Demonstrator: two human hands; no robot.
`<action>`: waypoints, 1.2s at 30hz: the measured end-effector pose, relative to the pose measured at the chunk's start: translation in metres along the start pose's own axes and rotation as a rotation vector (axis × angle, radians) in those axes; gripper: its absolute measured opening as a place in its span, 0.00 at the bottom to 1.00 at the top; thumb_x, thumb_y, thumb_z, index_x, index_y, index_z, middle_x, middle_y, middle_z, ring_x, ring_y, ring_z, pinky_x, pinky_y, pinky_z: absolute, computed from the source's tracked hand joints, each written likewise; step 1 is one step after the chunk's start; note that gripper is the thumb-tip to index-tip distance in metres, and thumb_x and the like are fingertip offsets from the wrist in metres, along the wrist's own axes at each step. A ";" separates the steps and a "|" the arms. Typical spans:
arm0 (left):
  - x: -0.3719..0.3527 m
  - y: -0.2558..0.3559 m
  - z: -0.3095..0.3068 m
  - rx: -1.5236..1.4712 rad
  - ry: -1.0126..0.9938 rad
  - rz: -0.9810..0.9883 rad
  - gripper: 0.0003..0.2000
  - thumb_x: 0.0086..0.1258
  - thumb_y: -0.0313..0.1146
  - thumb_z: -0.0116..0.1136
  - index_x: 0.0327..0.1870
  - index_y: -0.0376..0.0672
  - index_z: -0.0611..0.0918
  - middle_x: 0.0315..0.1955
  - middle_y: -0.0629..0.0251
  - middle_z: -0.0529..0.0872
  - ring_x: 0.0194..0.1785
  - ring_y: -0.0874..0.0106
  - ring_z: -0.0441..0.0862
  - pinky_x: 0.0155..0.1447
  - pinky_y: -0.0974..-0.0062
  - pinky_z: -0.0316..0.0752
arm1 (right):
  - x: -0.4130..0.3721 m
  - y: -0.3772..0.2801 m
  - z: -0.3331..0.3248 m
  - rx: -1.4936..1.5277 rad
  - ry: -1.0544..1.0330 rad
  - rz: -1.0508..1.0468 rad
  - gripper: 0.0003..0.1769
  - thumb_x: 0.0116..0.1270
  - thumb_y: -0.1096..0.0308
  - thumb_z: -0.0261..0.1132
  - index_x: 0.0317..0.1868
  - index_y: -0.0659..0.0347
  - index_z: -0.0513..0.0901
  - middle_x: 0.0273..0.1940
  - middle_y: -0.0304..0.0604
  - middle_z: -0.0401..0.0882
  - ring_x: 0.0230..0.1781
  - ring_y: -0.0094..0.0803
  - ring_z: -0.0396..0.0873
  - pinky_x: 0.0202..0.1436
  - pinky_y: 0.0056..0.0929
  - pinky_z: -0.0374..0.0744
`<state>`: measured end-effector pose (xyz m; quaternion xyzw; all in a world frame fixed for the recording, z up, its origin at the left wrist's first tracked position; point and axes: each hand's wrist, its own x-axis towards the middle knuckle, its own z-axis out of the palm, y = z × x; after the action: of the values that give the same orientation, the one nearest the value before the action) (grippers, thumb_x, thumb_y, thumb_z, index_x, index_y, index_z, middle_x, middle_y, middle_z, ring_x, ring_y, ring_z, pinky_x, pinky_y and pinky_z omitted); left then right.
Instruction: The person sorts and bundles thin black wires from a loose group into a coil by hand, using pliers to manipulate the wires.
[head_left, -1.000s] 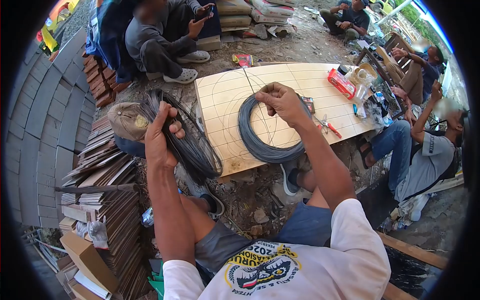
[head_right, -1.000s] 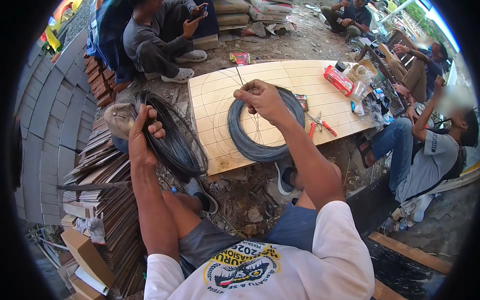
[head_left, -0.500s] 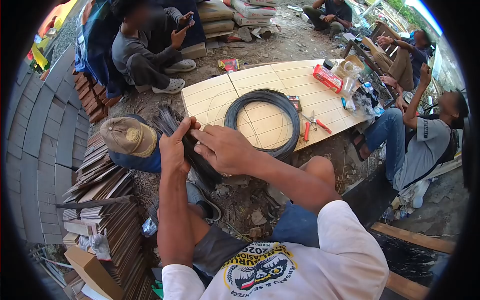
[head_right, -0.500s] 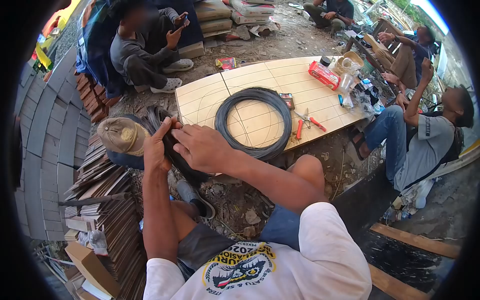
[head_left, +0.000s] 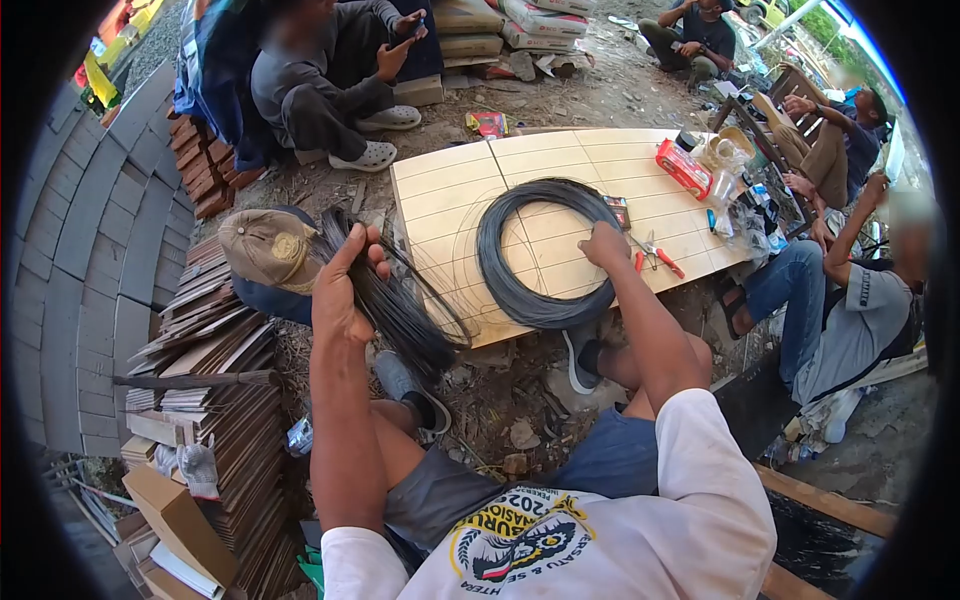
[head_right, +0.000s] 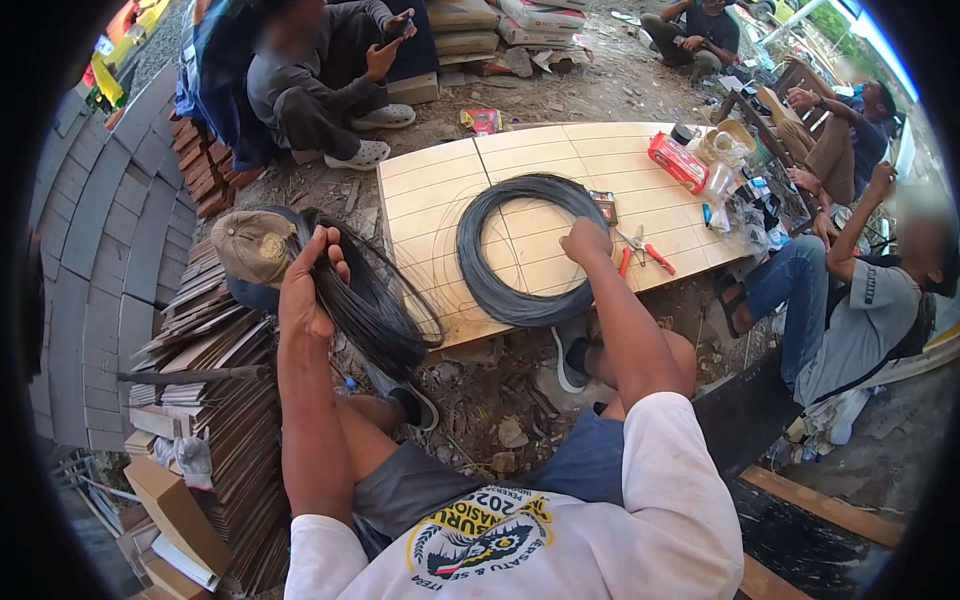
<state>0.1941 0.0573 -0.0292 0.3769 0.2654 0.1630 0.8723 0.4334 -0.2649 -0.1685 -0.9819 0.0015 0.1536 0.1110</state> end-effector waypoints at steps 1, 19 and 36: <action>0.001 0.000 -0.002 -0.009 -0.029 -0.016 0.10 0.73 0.37 0.63 0.43 0.39 0.84 0.29 0.71 0.86 0.29 0.83 0.83 0.33 0.83 0.82 | 0.002 0.000 0.001 0.003 -0.007 0.006 0.32 0.61 0.50 0.72 0.57 0.65 0.79 0.56 0.58 0.81 0.60 0.47 0.80 0.63 0.45 0.78; -0.005 -0.026 0.032 0.151 -0.117 -0.089 0.15 0.70 0.42 0.67 0.45 0.37 0.84 0.38 0.65 0.88 0.40 0.74 0.85 0.44 0.76 0.82 | -0.213 -0.159 -0.043 0.414 0.377 -1.113 0.25 0.72 0.54 0.62 0.60 0.65 0.77 0.40 0.51 0.82 0.39 0.46 0.82 0.42 0.39 0.78; -0.004 -0.004 0.011 0.103 -0.022 -0.083 0.10 0.70 0.36 0.67 0.45 0.39 0.86 0.27 0.75 0.86 0.23 0.87 0.79 0.30 0.86 0.80 | -0.008 0.036 0.030 0.122 0.129 0.313 0.60 0.53 0.48 0.78 0.76 0.62 0.51 0.72 0.64 0.60 0.74 0.56 0.59 0.70 0.51 0.69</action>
<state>0.1979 0.0464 -0.0243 0.4117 0.2793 0.1088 0.8606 0.4155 -0.2939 -0.2020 -0.9688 0.1709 0.1054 0.1449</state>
